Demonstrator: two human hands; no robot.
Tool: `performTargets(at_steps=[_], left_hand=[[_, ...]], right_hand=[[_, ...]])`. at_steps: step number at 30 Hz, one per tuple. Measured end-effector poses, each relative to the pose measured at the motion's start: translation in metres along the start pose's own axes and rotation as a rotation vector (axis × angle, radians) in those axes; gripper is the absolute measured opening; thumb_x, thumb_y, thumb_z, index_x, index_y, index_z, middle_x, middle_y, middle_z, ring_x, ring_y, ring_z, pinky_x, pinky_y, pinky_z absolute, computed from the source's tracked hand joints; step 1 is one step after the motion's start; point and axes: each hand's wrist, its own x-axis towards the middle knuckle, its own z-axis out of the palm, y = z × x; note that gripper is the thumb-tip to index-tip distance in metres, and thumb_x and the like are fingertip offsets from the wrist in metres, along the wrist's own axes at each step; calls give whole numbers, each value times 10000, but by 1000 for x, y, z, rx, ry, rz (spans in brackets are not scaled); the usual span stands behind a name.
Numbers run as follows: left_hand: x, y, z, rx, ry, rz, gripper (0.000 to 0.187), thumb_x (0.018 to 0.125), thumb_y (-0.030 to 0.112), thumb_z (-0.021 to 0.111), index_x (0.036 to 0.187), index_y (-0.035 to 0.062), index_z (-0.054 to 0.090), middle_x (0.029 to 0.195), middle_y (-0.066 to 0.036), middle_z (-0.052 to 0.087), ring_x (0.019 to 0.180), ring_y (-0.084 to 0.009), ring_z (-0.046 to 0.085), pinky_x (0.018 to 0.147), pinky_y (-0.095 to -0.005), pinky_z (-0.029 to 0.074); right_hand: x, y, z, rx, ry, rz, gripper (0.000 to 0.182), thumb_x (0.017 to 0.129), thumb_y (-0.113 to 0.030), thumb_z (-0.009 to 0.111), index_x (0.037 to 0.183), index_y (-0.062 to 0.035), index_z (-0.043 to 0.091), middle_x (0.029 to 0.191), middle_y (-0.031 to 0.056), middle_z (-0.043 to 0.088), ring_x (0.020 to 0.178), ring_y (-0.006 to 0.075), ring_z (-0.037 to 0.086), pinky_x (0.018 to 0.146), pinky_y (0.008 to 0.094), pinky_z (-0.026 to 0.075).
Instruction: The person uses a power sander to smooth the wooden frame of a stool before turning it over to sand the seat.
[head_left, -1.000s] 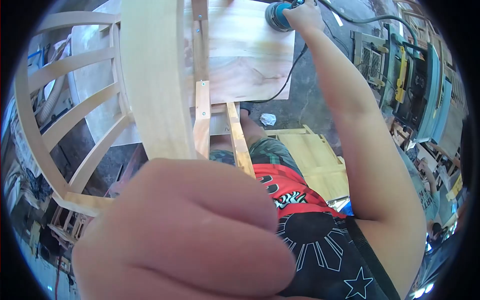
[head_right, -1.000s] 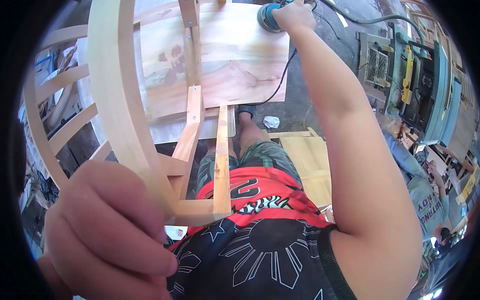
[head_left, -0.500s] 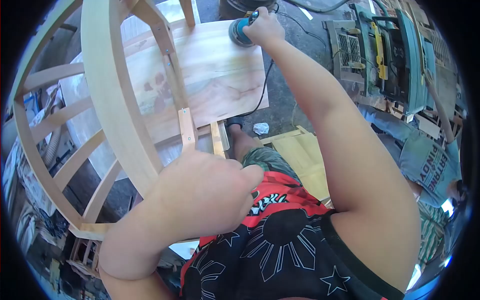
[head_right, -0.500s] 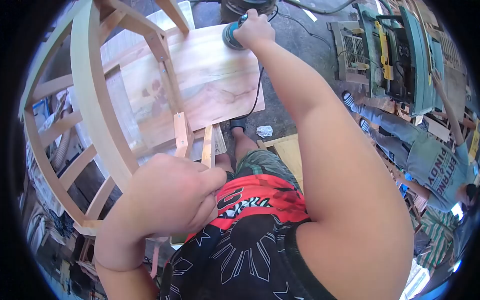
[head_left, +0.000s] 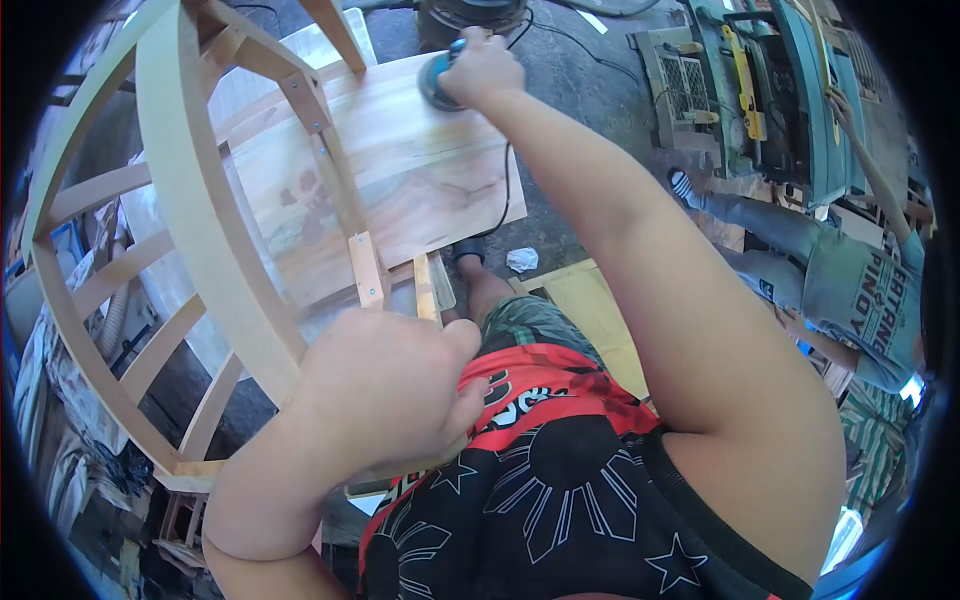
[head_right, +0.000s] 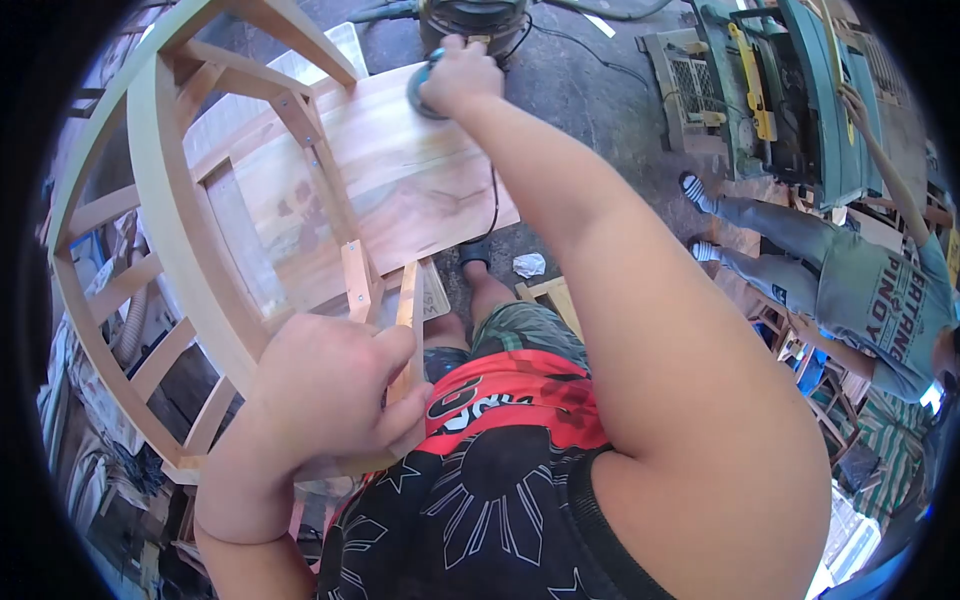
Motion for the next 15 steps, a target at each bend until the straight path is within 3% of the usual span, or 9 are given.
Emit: performTargets(at_steps=[3, 6, 10, 15], left_hand=[[3, 4, -2, 3, -16, -76, 329, 862, 384, 799, 806, 89, 664, 643, -132, 663, 625, -375, 708, 613, -495, 566], [2, 5, -2, 13, 10, -77, 316, 879, 381, 788, 814, 97, 667, 650, -132, 667, 629, -379, 710, 615, -497, 566], [0, 2, -4, 32, -7, -44, 275, 982, 348, 701, 911, 83, 693, 672, -128, 714, 643, -366, 742, 629, -505, 594], [-1, 0, -2, 37, -10, -40, 256, 978, 322, 700, 916, 74, 685, 675, -130, 716, 634, -364, 740, 626, -507, 594]], right_hand=[[-17, -31, 1, 26, -50, -112, 508, 982, -293, 652, 1431, -66, 584, 1386, 292, 624, 1287, 460, 693, 1074, 502, 593], [-22, -38, 1, 22, -109, -184, 518, 979, -299, 659, 1450, -96, 586, 1385, 291, 623, 1297, 460, 686, 1070, 513, 595], [-8, -12, -8, -1, -75, -52, 600, 945, -311, 709, 1505, -148, 572, 1436, 292, 601, 1323, 473, 671, 1105, 511, 575], [-8, -14, -11, -25, -96, -28, 616, 952, -300, 695, 1535, -152, 558, 1444, 293, 596, 1325, 477, 669, 1106, 510, 573]])
